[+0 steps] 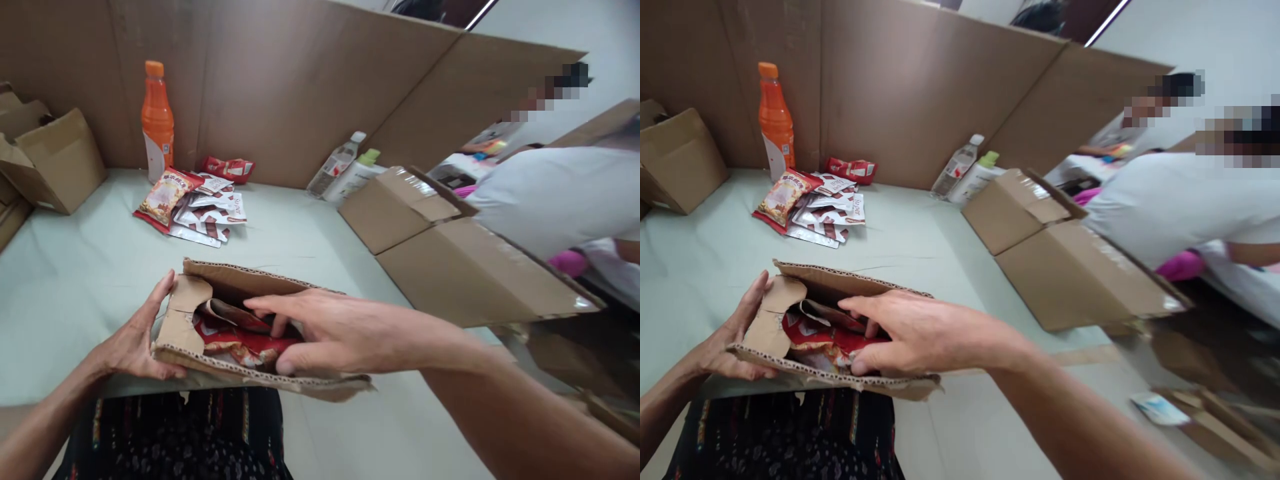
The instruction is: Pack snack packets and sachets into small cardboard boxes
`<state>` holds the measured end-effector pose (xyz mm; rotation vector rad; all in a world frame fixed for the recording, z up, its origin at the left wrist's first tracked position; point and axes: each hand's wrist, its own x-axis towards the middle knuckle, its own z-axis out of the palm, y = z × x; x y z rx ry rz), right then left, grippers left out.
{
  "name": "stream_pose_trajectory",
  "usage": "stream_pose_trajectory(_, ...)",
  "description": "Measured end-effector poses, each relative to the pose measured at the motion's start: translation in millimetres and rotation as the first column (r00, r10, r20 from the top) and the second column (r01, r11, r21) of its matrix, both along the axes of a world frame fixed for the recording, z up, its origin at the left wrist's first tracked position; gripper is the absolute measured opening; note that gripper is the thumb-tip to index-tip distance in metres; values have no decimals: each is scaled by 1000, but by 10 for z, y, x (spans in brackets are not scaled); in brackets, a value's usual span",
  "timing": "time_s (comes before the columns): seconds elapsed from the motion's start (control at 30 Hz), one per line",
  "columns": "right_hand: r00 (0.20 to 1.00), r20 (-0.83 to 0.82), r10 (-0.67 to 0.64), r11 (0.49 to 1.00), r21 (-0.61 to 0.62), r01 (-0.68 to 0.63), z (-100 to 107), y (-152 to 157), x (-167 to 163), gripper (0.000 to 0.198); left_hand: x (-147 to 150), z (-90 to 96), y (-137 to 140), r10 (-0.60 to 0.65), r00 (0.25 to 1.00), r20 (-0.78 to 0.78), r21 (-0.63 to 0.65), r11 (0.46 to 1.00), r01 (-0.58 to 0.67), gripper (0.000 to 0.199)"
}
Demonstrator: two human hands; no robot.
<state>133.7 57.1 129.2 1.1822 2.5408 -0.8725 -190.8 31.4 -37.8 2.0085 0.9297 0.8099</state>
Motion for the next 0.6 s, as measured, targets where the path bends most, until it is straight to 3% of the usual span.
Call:
stream_pose_trajectory(0.1,995,30,99,988,119,-102,-150,-12,-231,37,20,18,-47,36,999,-41,-63,997,-38,143)
stream_pose_trajectory(0.2,983,106,152,934,311,-178,-387,-62,-420,10,36,29,-68,50,998,-49,-90,994,-54,146)
stream_pose_trajectory(0.3,966,159,202,890,382,-249,-487,-68,-463,18,42,39,-62,49,997,-58,-81,995,-54,147)
stream_pose_trajectory(0.37,970,100,221,870,429,-242,-426,-71,-391,23,48,65,-51,38,997,-64,-74,996,-42,143)
stream_pose_trajectory(0.5,946,-272,178,832,556,3,-171,-161,10,39,74,143,-31,10,999,-41,-22,1000,-11,127)
stream_pose_trajectory(0.57,903,-428,46,795,563,227,-97,-179,316,38,90,154,-27,-6,1000,-26,-17,1000,6,122)
stream_pose_trajectory(0.6,871,-485,-73,743,557,372,-85,-154,474,33,98,149,-27,-11,1000,-20,-18,1000,11,122)
